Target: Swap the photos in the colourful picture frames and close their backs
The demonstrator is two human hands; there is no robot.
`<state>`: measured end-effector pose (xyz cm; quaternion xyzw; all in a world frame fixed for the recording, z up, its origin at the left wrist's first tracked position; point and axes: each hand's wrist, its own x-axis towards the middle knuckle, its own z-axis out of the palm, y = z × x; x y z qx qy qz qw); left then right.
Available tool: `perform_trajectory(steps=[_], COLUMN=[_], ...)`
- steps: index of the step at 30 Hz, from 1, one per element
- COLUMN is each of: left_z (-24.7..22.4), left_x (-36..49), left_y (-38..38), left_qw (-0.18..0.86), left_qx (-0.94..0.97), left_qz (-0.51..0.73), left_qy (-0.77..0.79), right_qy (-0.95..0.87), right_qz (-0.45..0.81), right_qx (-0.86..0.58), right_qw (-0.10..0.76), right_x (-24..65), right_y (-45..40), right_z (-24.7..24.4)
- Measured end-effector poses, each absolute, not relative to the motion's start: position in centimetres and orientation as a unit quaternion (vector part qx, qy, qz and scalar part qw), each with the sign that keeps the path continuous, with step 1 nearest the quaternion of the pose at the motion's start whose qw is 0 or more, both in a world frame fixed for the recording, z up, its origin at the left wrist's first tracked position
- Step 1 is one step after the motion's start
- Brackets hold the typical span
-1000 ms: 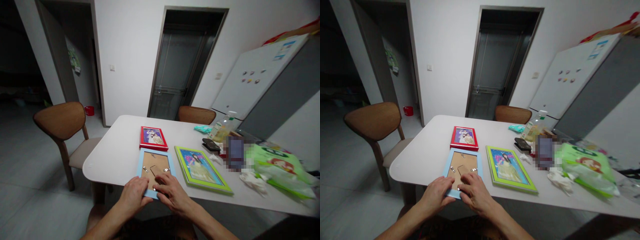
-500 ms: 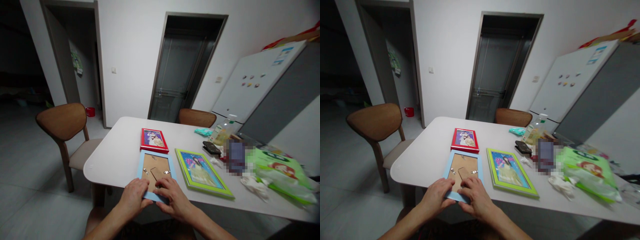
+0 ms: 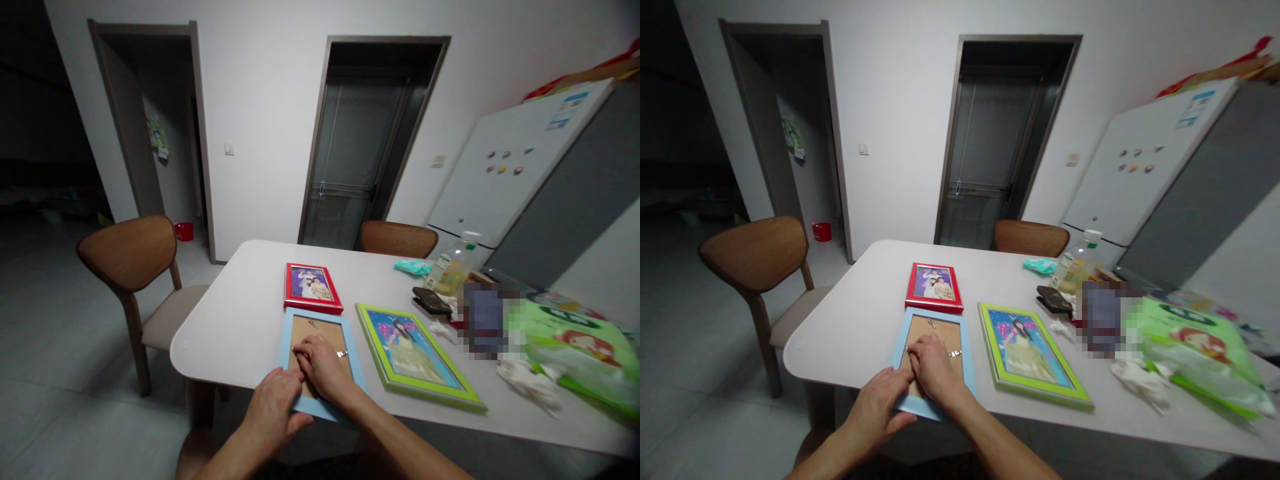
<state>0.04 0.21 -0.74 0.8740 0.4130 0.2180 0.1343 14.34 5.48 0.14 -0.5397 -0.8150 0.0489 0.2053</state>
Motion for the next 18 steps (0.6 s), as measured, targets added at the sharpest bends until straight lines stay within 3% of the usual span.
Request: perform_trajectory(steps=[9,13,18], left_z=[-0.1,-0.3,-0.3], left_x=[0.0,0.1,0.2], left_y=[0.1,0.0,-0.1], left_qw=[0.148,0.149,0.148], left_qx=[0.87,0.865,0.866], left_qz=[0.224,0.224,0.215], left_qy=[0.414,0.423,0.426], right_qy=[-0.818,-0.742,-0.679], right_qz=[0.08,0.078,0.055], right_qx=[-0.529,-0.617,-0.69], right_qw=[0.213,0.252,0.244], right_x=[14.0,15.2,16.7], right_y=[5.7,8.0,11.8], right_z=[0.2,0.4,-0.1])
